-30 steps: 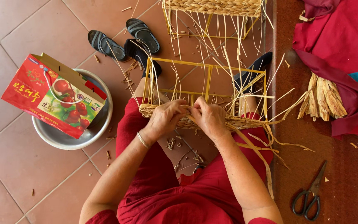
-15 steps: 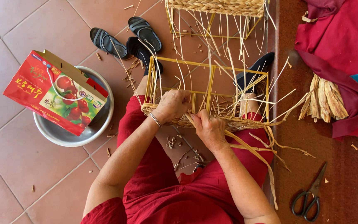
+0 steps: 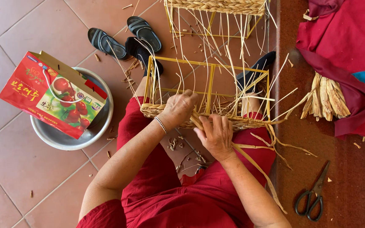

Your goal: The person weaves a basket by hand, threading dried palm leaves through a metal frame. They use scissors to trim excess strands and continue weaving along the basket's edge.

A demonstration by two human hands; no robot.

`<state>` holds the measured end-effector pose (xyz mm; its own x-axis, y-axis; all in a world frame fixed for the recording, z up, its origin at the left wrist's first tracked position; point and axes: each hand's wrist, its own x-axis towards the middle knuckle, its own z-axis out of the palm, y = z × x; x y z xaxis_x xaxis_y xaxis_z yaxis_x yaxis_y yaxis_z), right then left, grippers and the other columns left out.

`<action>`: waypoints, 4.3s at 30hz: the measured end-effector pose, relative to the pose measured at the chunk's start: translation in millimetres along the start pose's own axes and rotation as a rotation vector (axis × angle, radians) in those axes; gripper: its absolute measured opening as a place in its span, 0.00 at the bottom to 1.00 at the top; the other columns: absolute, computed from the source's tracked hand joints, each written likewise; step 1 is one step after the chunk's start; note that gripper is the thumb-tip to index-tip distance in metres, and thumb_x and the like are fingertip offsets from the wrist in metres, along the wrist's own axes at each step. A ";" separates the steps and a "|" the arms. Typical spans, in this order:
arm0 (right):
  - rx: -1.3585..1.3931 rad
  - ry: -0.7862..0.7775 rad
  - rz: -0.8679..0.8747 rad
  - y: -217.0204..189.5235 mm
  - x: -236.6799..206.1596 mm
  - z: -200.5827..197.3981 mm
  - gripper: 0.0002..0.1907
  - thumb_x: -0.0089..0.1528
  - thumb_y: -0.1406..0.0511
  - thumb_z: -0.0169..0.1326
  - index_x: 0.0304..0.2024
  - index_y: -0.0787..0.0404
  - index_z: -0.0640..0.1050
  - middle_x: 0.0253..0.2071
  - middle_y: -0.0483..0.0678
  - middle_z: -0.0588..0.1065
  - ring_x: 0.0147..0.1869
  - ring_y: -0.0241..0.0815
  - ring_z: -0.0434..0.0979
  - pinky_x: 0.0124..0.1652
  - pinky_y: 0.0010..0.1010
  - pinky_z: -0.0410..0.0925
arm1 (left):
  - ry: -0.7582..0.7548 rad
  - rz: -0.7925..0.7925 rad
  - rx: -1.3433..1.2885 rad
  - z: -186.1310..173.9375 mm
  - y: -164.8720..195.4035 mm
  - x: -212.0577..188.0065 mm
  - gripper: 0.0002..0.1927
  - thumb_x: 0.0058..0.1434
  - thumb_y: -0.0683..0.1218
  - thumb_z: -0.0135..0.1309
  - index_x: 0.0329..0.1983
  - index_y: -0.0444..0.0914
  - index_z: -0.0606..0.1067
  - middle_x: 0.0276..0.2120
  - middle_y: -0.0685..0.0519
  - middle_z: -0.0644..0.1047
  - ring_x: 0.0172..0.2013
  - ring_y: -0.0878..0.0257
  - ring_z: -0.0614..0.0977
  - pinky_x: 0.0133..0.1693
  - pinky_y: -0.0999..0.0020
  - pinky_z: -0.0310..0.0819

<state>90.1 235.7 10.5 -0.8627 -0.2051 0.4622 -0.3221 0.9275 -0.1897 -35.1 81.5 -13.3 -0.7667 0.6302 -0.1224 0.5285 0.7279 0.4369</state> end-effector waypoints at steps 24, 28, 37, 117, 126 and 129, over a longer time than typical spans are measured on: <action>-0.136 -0.483 0.215 37.5 22.5 -18.6 0.17 0.71 0.58 0.58 0.30 0.59 0.80 0.15 0.42 0.71 0.15 0.35 0.65 0.16 0.34 0.65 | 0.074 0.116 -0.177 -14.2 20.0 -24.8 0.17 0.50 0.48 0.68 0.40 0.40 0.77 0.38 0.48 0.76 0.42 0.49 0.80 0.43 0.54 0.74; 0.145 -0.400 0.235 64.5 12.6 -13.8 0.13 0.65 0.56 0.60 0.28 0.54 0.81 0.13 0.42 0.72 0.14 0.33 0.62 0.19 0.33 0.63 | 0.258 0.188 -0.198 -11.6 22.5 -30.0 0.13 0.58 0.44 0.61 0.45 0.38 0.74 0.40 0.48 0.76 0.44 0.49 0.80 0.44 0.55 0.75; 0.281 -0.053 0.235 49.1 16.0 32.5 0.14 0.61 0.58 0.66 0.29 0.57 0.75 0.21 0.44 0.76 0.20 0.34 0.73 0.21 0.31 0.65 | 0.240 0.341 -0.369 -23.6 0.0 -25.8 0.11 0.57 0.45 0.63 0.42 0.39 0.77 0.41 0.47 0.78 0.38 0.48 0.83 0.39 0.56 0.78; 0.457 1.159 0.367 83.8 -164.9 -256.2 0.13 0.73 0.58 0.51 0.43 0.62 0.70 0.35 0.48 0.72 0.33 0.39 0.73 0.36 0.27 0.74 | 0.278 -0.022 -0.415 -11.9 48.7 -29.5 0.09 0.59 0.46 0.63 0.37 0.38 0.78 0.31 0.50 0.79 0.26 0.60 0.81 0.31 0.65 0.75; 0.894 -0.061 0.454 49.6 -19.3 -61.5 0.06 0.66 0.71 0.57 0.46 0.64 0.76 0.37 0.48 0.82 0.38 0.36 0.83 0.37 0.26 0.74 | 0.324 0.097 -0.343 -8.2 25.5 -36.1 0.09 0.59 0.41 0.64 0.36 0.37 0.74 0.32 0.50 0.79 0.32 0.53 0.82 0.35 0.60 0.76; 0.695 0.033 0.345 33.6 5.4 -16.9 0.05 0.63 0.71 0.61 0.41 0.62 0.78 0.36 0.49 0.77 0.36 0.41 0.78 0.36 0.31 0.71 | 0.388 0.245 -0.332 -8.6 21.4 -39.7 0.07 0.61 0.40 0.62 0.36 0.39 0.74 0.35 0.53 0.80 0.36 0.53 0.84 0.38 0.60 0.78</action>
<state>81.2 271.0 21.2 -0.9502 0.0791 0.3013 -0.2171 0.5256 -0.8226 3.5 69.7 8.5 -0.7471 0.5786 0.3272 0.6131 0.4096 0.6755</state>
